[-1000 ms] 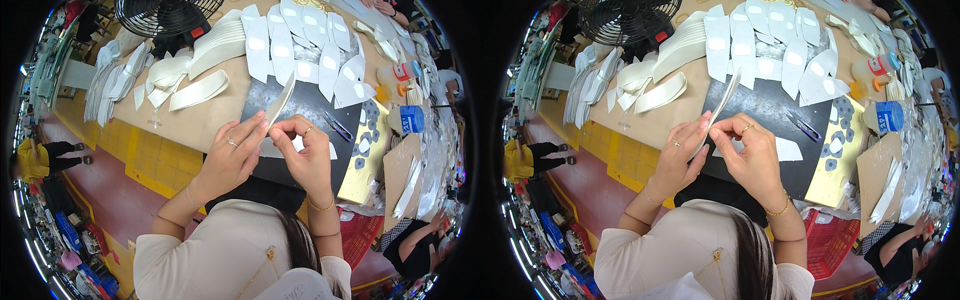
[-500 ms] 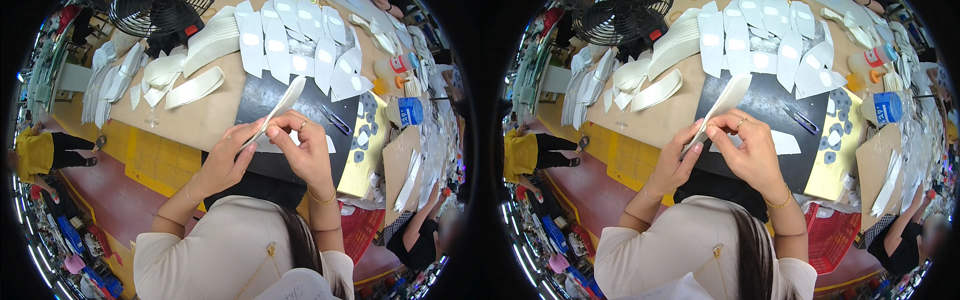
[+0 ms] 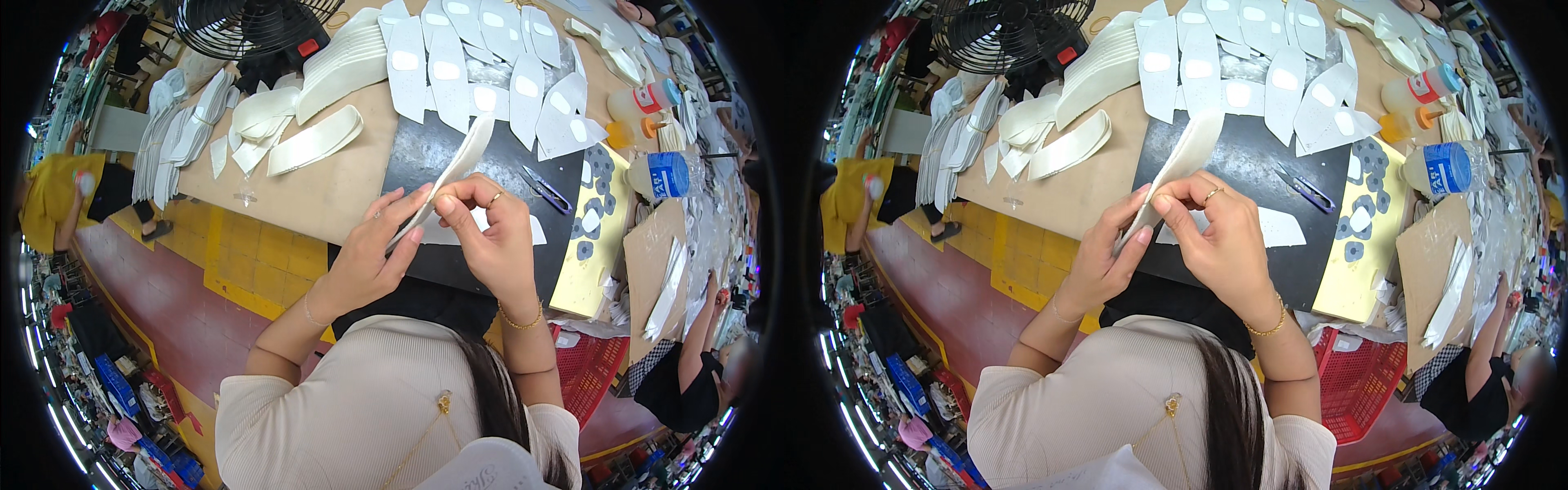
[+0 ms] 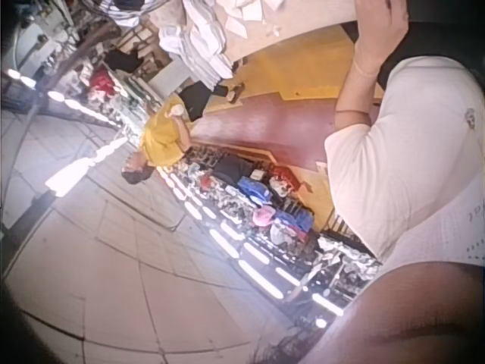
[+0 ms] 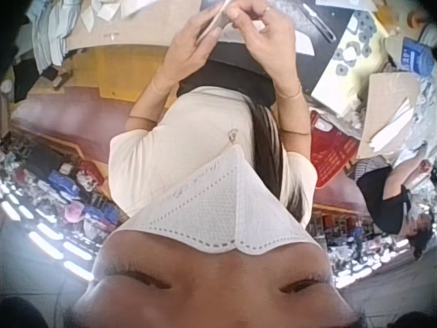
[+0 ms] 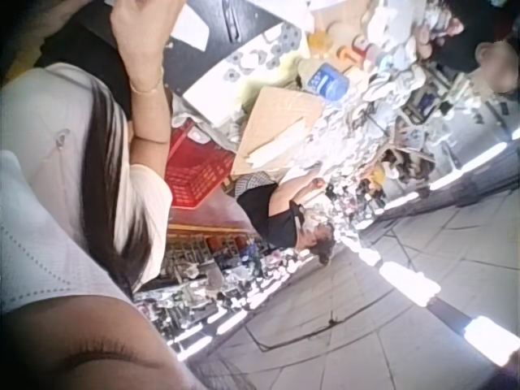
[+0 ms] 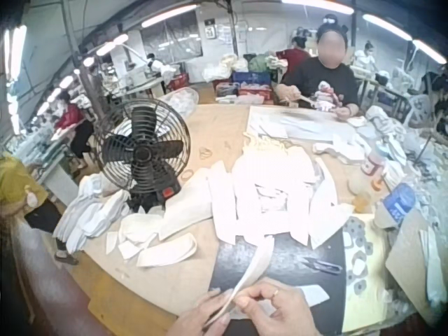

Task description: The person repeatedly picks up white fabric pieces and a thin white strip, aligns them on a black cutting mat, and presses them together by hand. The person handles the items one at a time and places the assembled pieces on the table.

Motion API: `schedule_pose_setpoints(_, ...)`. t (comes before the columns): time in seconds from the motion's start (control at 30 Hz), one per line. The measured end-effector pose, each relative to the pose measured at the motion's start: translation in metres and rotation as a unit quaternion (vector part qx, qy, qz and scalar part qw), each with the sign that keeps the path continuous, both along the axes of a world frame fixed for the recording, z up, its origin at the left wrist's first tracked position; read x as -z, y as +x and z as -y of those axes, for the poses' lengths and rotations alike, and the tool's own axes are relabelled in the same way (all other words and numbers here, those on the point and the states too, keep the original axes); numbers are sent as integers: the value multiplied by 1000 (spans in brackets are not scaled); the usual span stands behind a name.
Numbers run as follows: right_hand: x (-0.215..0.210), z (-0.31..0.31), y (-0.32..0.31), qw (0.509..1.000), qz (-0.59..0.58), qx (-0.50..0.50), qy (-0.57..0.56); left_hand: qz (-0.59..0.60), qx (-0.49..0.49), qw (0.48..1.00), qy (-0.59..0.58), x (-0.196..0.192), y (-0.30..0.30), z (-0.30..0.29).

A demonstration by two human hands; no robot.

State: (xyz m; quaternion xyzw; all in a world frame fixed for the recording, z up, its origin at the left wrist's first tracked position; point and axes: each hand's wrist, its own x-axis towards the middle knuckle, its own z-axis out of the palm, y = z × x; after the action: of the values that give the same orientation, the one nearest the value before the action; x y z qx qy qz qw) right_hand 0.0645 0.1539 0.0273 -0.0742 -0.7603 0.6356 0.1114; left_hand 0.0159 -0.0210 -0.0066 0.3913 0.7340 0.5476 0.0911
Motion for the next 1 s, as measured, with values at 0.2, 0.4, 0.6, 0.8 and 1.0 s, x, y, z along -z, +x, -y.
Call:
schedule_pose_setpoints(0.2, 0, 0, 1, 998, -21, 15, 53, -145, 0, 989, -34, -1, -6, -2)
schedule_pose_setpoints(0.4, 1, -2, 2, 999, -11, 8, 31, -128, 2, 992, -18, 1, -5, -2)
schedule_pose_setpoints(0.6, 3, -3, 3, 998, -28, 3, 59, 28, 22, 999, 34, 7, 0, 0)
schedule_pose_setpoints(0.8, 1, 1, 4, 996, -28, 35, 80, -116, 16, 993, -2, -1, -8, -5)
schedule_pose_setpoints(1.0, 1, -4, 5, 989, -57, 19, 137, -164, 10, 985, -43, -1, -9, -4)
